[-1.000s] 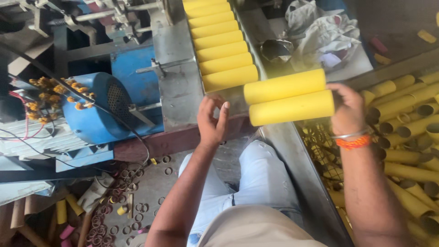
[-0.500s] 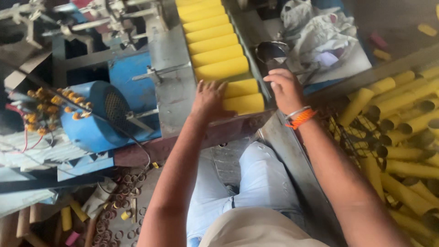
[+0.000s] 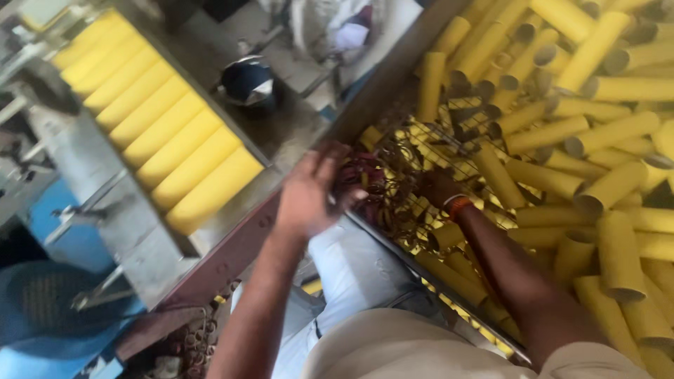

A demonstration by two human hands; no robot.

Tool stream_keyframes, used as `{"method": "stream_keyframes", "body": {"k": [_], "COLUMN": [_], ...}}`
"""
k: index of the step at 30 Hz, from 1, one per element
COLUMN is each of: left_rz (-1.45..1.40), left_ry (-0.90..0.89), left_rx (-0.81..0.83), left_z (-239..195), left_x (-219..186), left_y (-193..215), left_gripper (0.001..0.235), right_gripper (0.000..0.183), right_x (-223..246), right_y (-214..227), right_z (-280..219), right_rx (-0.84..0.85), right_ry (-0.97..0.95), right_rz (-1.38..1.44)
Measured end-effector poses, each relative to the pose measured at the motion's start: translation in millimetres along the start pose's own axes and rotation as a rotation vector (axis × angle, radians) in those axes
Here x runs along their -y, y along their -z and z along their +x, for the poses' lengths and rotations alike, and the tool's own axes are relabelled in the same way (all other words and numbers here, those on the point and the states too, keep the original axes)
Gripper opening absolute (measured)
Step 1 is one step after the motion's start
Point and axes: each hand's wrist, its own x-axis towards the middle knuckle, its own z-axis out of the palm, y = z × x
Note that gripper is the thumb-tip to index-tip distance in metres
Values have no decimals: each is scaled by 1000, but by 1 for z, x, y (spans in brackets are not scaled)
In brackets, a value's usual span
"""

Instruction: The person repeatedly picks yellow cylindrical objects from a wire basket and places them onto a conveyor belt. The person handles the cylinders one at a time, moving them from the basket to the belt in a continuous loop.

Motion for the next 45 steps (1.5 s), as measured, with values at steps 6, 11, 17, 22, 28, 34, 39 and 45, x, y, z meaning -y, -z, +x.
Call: {"method": "stream_keyframes", "body": {"k": [6,11,17,22,28,34,39,45], "left_rz": [85,180,193,201,145,72,-3,-90], "left_ry": [255,404,442,456,193,303,210,103], "left_rx": [459,414,404,393,135,156,29,31], "left_z": [34,42,42,38,35,31,23,16], "left_x": [-41,-41,-42,-41,-38,-35,-30,-23], "left_y": [-54,-58,-57,-58,-58,-62,-65,-66], "left_gripper": [63,53,47,43,34,34,30,24], "right_gripper": [44,41,38,36,33,31,30,19], "right_x": [1,6,9,-39,-94,-71,-28,52], "right_y": [17,29,36,77,121,79,97,194], "right_z": [63,143,200,171,86,69,61,-19], "right_rx": [-310,-560,-712,-755,-82,324,267,-77], "right_ry": [-424,-498,-483,-347,-305,-281,-173,188], "right_rz": [787,1099,1121,826,-248,-847,-884,-250]}}
